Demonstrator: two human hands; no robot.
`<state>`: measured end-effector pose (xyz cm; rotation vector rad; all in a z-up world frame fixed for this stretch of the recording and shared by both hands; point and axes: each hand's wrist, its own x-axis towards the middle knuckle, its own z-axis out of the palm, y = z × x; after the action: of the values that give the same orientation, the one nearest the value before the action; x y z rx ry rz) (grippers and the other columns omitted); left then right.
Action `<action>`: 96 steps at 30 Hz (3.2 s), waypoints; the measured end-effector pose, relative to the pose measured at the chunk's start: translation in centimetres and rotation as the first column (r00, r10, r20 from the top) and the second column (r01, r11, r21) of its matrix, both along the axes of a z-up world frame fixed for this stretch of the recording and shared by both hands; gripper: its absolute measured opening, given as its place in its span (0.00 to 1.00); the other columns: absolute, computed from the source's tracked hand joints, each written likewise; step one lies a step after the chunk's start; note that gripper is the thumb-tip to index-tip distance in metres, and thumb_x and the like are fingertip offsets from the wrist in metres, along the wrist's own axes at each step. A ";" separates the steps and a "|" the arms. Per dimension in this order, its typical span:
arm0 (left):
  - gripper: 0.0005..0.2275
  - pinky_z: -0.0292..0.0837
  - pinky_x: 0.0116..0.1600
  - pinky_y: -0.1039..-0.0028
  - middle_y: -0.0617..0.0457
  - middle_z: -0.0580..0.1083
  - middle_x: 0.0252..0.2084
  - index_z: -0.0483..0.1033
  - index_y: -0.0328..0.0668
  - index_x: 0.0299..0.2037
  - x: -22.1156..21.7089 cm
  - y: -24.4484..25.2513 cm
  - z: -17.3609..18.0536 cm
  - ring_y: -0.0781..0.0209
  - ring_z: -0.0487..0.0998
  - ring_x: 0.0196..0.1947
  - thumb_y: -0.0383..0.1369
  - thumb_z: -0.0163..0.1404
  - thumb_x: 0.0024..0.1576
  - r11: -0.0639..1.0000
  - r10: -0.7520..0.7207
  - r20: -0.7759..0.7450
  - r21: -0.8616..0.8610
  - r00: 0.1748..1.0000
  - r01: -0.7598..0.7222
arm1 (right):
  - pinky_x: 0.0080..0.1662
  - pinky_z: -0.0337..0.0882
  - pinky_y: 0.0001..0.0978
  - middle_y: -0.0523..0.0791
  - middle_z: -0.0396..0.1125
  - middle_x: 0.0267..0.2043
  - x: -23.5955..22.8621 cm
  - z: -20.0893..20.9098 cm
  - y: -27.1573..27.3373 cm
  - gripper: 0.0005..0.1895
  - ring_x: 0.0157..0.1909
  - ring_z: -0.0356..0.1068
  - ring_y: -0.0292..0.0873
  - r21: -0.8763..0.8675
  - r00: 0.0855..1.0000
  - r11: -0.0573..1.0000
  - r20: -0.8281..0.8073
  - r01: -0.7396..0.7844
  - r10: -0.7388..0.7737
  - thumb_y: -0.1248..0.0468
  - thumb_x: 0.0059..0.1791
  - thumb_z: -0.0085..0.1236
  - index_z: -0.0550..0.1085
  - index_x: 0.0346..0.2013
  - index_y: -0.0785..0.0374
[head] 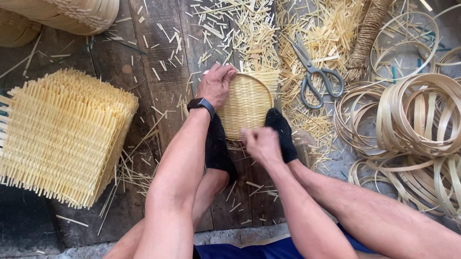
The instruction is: The person weaves bamboo strips into circular basket bases using a wooden template and shears. They repeatedly place a template on a woven mat, trim the excess bamboo, and stack the finished circular pieces.
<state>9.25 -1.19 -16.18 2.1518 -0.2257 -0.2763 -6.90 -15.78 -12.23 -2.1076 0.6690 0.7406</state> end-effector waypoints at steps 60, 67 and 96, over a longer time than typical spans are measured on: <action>0.18 0.68 0.55 0.60 0.49 0.70 0.52 0.71 0.44 0.47 -15.7 -0.4 6.8 0.50 0.71 0.52 0.24 0.55 0.44 0.722 -0.565 0.284 0.625 0.775 0.297 | 0.63 0.65 0.45 0.54 0.63 0.61 2.8 4.0 -22.3 0.24 0.61 0.66 0.54 -0.253 0.930 0.918 0.128 -0.304 0.343 0.53 0.51 0.58 0.72 0.56 0.66; 0.32 0.66 0.59 0.51 0.35 0.62 0.61 0.66 0.43 0.60 -14.6 -1.8 5.6 0.35 0.63 0.62 0.40 0.63 0.45 0.913 -0.013 0.289 0.394 0.957 -0.107 | 0.63 0.64 0.52 0.58 0.56 0.60 3.9 -7.4 -21.4 0.31 0.65 0.58 0.60 -0.580 0.937 0.795 0.148 -0.177 0.317 0.58 0.46 0.63 0.61 0.57 0.70; 0.54 0.66 0.65 0.50 0.34 0.54 0.68 0.51 0.46 0.74 -12.3 -7.1 4.3 0.31 0.62 0.65 0.43 0.69 0.34 0.944 0.100 0.020 0.313 0.995 -0.101 | 0.51 0.69 0.44 0.53 0.65 0.44 2.8 0.0 -18.5 0.35 0.48 0.66 0.52 -0.599 0.721 0.669 0.207 -0.440 0.661 0.41 0.42 0.64 0.70 0.46 0.68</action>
<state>-3.09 -8.26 -11.87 2.4710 -0.0763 -0.2626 -4.09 -34.30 -12.26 -2.9210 -0.0819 0.4103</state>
